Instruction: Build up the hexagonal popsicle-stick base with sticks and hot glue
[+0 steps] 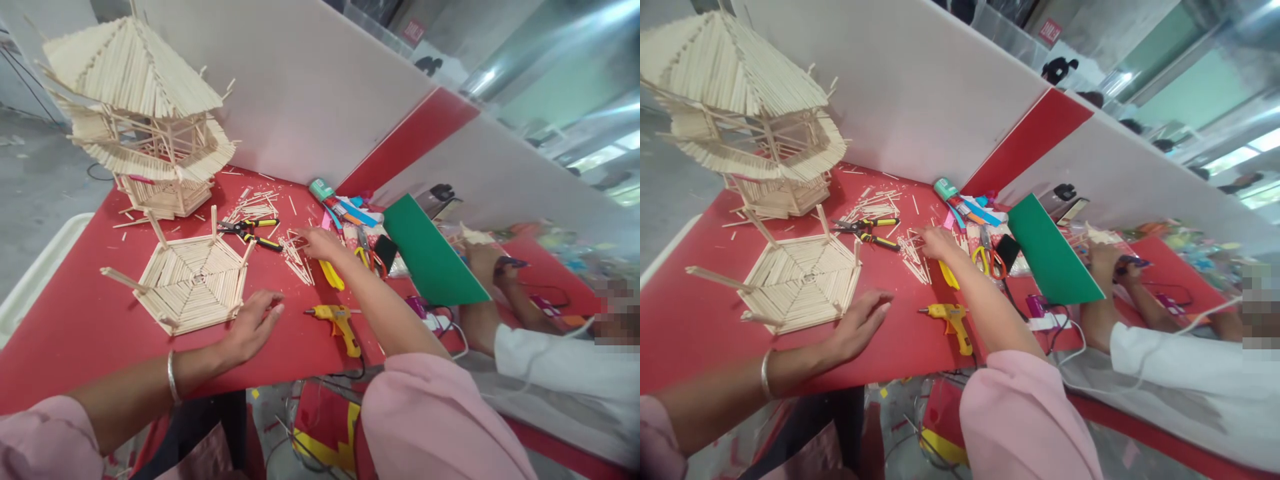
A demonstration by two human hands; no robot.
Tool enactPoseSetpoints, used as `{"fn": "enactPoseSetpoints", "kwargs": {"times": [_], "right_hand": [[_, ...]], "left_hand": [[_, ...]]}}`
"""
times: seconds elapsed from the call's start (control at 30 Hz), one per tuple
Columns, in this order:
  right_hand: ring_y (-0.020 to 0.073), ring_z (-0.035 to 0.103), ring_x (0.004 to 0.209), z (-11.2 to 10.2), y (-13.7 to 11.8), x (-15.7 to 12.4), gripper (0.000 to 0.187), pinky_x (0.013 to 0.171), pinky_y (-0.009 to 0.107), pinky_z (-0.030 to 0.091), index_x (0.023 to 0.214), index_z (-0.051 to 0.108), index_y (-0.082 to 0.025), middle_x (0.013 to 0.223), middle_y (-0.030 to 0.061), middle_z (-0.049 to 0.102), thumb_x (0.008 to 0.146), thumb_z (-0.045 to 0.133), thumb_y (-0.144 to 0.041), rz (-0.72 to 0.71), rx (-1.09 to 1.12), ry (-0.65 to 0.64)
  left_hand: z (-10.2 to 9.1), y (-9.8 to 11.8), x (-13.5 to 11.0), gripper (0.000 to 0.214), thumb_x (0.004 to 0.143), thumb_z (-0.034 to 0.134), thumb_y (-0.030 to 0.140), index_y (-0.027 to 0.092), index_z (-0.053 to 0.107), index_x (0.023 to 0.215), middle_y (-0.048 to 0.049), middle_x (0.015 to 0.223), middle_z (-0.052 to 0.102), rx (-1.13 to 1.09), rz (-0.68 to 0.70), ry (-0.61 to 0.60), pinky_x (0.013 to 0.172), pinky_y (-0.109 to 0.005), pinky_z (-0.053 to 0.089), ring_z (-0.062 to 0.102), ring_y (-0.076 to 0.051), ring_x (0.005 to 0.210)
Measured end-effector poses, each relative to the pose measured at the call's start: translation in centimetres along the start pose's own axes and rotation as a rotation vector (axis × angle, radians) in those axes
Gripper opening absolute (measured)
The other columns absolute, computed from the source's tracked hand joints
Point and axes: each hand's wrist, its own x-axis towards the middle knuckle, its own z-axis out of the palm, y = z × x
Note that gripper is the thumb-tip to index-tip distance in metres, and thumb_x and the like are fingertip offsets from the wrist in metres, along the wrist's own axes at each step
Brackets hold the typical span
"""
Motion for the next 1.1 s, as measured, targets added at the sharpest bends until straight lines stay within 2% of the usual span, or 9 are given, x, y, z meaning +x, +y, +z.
{"fn": "enactPoseSetpoints", "kwargs": {"times": [0.13,0.23,0.4,0.57,0.63,0.7,0.87,0.97,1.1], "right_hand": [[0.0310,0.067,0.121,0.0,-0.3,2.3,0.040,0.095,0.036,0.052,0.128,0.072,-0.024,0.131,0.0125,0.073,0.094,0.055,-0.015,0.013,-0.071,-0.002],[0.0320,0.068,0.118,-0.3,-0.1,3.5,0.032,0.093,0.037,0.051,0.116,0.077,-0.020,0.125,0.0157,0.074,0.095,0.054,-0.015,0.014,-0.103,-0.003],[0.0306,0.069,0.115,-1.3,0.2,3.6,0.036,0.088,0.034,0.051,0.122,0.075,-0.018,0.128,0.0161,0.073,0.095,0.053,-0.014,0.049,-0.084,0.070],[0.0231,0.070,0.107,-1.6,-0.7,3.5,0.029,0.082,0.027,0.049,0.120,0.076,-0.023,0.115,0.0066,0.078,0.097,0.057,-0.024,0.032,-0.003,0.092],[0.0216,0.070,0.107,-1.4,-1.5,3.7,0.031,0.081,0.026,0.049,0.124,0.075,-0.027,0.116,0.0042,0.078,0.098,0.059,-0.027,0.008,0.019,0.084],[0.0229,0.068,0.110,-1.1,-2.1,3.9,0.032,0.083,0.027,0.049,0.126,0.074,-0.030,0.121,0.0052,0.075,0.098,0.059,-0.028,0.005,0.023,0.086],[0.0294,0.064,0.117,-1.0,-3.0,4.4,0.027,0.086,0.031,0.049,0.112,0.080,-0.020,0.122,0.0149,0.072,0.096,0.058,-0.021,0.067,0.015,0.098],[0.0276,0.066,0.113,-1.1,-3.3,4.8,0.027,0.085,0.030,0.049,0.116,0.079,-0.023,0.122,0.0117,0.074,0.095,0.061,-0.024,0.071,0.055,0.089],[0.0240,0.070,0.104,-0.6,-3.7,5.5,0.020,0.081,0.028,0.049,0.106,0.080,-0.025,0.112,0.0064,0.078,0.093,0.064,-0.025,0.062,0.128,0.043]], "left_hand": [[0.0,0.1,-0.1,0.033,0.101,0.045,0.042,0.017,0.064,0.111,-0.0111,0.112,0.069,-0.007,-0.027,-0.015,0.098,-0.042,0.051,0.065,-0.024,0.106],[0.0,0.1,-0.1,0.033,0.101,0.045,0.042,0.017,0.063,0.113,-0.0117,0.115,0.067,-0.038,-0.053,-0.005,0.099,-0.042,0.051,0.064,-0.023,0.107],[0.1,0.2,-0.1,0.032,0.100,0.046,0.042,0.017,0.062,0.114,-0.0120,0.115,0.067,-0.072,-0.062,0.006,0.100,-0.043,0.051,0.063,-0.024,0.109],[0.1,0.2,-0.1,0.033,0.100,0.045,0.043,0.017,0.063,0.112,-0.0118,0.112,0.067,-0.050,-0.050,-0.006,0.099,-0.044,0.051,0.062,-0.024,0.107],[0.1,0.2,-0.1,0.033,0.101,0.045,0.043,0.017,0.063,0.112,-0.0118,0.113,0.066,-0.049,-0.054,-0.007,0.098,-0.043,0.051,0.062,-0.024,0.107],[0.1,0.1,-0.1,0.032,0.101,0.045,0.042,0.018,0.063,0.112,-0.0116,0.114,0.066,-0.051,-0.054,-0.004,0.098,-0.042,0.051,0.063,-0.023,0.107],[0.2,0.0,-0.1,0.030,0.101,0.046,0.042,0.019,0.063,0.112,-0.0102,0.112,0.066,-0.054,-0.033,-0.003,0.098,-0.041,0.051,0.062,-0.022,0.106],[0.1,0.1,0.0,0.030,0.101,0.045,0.041,0.019,0.063,0.112,-0.0102,0.113,0.066,-0.081,-0.050,0.012,0.098,-0.041,0.052,0.062,-0.022,0.107],[0.0,0.2,0.0,0.030,0.100,0.047,0.042,0.019,0.062,0.115,-0.0105,0.118,0.066,-0.132,-0.107,0.033,0.101,-0.043,0.052,0.063,-0.023,0.110]]}}
